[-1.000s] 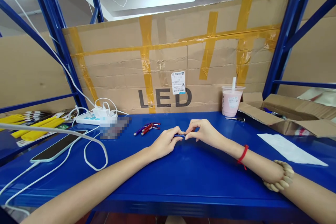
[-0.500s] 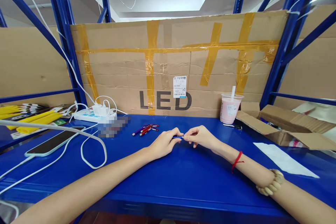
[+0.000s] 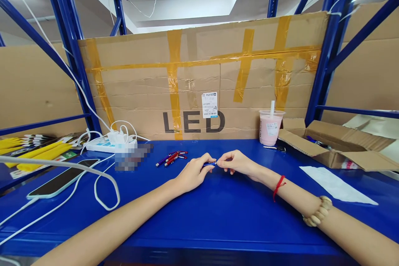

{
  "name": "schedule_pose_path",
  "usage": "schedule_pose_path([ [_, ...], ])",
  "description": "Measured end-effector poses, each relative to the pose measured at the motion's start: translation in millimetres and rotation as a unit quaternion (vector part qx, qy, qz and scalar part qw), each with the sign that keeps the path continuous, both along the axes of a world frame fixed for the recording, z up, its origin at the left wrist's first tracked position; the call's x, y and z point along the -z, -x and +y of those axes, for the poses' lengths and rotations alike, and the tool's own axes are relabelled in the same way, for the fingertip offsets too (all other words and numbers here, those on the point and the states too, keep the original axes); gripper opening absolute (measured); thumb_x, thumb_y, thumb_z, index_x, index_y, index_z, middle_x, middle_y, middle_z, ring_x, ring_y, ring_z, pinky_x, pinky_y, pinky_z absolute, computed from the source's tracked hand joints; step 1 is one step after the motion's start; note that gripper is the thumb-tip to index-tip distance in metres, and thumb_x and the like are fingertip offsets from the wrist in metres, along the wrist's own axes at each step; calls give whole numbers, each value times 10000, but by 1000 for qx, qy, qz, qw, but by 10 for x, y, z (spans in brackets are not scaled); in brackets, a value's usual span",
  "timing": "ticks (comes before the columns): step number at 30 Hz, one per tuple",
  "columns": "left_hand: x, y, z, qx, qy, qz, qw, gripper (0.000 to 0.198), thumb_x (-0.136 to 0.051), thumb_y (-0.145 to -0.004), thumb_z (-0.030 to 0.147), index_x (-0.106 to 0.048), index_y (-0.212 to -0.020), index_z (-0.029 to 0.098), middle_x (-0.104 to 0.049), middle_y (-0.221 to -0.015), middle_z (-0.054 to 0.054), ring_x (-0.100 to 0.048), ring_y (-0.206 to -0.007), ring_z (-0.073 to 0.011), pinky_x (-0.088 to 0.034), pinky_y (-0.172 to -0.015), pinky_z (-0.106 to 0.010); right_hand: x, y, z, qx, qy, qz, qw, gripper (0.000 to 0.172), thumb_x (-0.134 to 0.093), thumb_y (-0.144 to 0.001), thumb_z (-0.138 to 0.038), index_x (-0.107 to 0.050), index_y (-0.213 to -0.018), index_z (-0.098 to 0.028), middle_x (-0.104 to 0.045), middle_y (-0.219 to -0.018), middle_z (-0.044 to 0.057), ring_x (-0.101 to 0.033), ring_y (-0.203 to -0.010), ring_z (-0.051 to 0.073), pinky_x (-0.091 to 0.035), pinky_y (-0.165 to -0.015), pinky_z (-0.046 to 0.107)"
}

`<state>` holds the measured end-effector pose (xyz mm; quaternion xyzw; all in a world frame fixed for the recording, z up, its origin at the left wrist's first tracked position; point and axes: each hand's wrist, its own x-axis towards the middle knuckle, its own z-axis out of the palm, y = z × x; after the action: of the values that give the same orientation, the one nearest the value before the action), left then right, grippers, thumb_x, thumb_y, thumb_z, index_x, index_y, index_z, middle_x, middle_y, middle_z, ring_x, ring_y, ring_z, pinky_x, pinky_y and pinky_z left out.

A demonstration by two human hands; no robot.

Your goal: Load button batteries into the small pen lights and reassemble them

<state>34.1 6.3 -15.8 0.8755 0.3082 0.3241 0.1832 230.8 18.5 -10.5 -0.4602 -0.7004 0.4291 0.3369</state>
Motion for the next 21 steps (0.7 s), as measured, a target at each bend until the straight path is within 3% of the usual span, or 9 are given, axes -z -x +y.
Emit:
schedule_pose_path([
  [9, -12, -16, -9, -1, 25, 9, 1000, 60, -428, -879, 226, -472, -892, 186, -632, -849, -22, -598, -758, -145, -434, -685, -243, -26, 1, 1, -11, -31, -40, 999, 423, -690, -624, -496, -667, -774, -100, -587, -642, 19, -510, -531, 59, -381, -432, 146],
  [14, 7, -22, -52, -8, 47, 35, 998, 84, -442, -875, 262, -423, -829, 194, -619, -790, -13, -593, -734, -151, -420, -654, -243, -114, -73, -57, -61, -137, -156, 976, 376, -688, -656, -498, -659, -729, -130, -611, -701, -1, -517, -470, 41, -379, -489, 159],
  [17, 27, -17, -46, 5, 43, 53, 998, 90, -440, -876, 273, -434, -830, 196, -617, -796, -9, -578, -723, -144, -418, -685, -252, -204, -98, -146, -93, -271, -270, 919, 295, -629, -753, -464, -666, -725, -173, -613, -775, -22, -504, -481, 17, -339, -526, 158],
  [21, 45, -3, -3, 0, 54, 46, 997, 87, -429, -871, 263, -427, -816, 196, -611, -795, -5, -539, -666, -128, -404, -634, -236, -247, -52, -232, -95, -429, -418, 795, 270, -481, -895, -329, -651, -746, -181, -578, -771, -7, -503, -559, 39, -218, -496, 200],
])
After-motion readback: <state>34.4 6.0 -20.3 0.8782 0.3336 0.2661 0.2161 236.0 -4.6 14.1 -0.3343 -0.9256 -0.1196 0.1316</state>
